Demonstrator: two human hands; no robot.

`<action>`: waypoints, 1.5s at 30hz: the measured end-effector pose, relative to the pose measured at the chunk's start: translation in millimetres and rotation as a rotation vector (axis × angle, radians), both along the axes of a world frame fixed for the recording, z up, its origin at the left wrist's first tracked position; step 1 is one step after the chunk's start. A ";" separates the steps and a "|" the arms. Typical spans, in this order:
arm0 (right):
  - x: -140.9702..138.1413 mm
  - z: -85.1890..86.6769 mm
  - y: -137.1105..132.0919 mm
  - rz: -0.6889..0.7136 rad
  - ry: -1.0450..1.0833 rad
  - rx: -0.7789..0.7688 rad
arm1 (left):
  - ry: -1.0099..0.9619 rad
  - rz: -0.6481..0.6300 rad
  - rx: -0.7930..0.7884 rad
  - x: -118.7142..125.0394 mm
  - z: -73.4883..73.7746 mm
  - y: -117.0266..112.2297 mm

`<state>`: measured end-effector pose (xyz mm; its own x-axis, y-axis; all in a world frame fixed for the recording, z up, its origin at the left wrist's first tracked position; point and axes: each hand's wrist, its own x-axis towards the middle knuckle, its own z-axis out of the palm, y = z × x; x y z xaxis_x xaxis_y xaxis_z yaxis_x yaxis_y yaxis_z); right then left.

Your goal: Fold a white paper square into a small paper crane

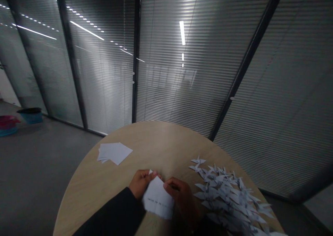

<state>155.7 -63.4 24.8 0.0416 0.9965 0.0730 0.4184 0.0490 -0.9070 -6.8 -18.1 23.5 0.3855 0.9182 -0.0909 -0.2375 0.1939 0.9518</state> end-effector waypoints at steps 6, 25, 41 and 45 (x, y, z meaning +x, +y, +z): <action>0.8 -3.5 1.7 0.014 0.018 0.018 | -0.038 0.081 -0.044 -0.6 -3.3 4.6; 0.7 -20.8 11.1 0.007 0.365 -0.002 | -0.139 0.237 -0.036 -3.3 4.8 7.3; 16.3 -5.1 7.4 -0.304 0.145 0.095 | -0.062 0.062 -0.009 -8.8 4.0 9.6; 20.0 -2.0 7.9 -0.348 0.096 0.101 | -0.066 -0.016 -0.069 -6.6 0.5 9.6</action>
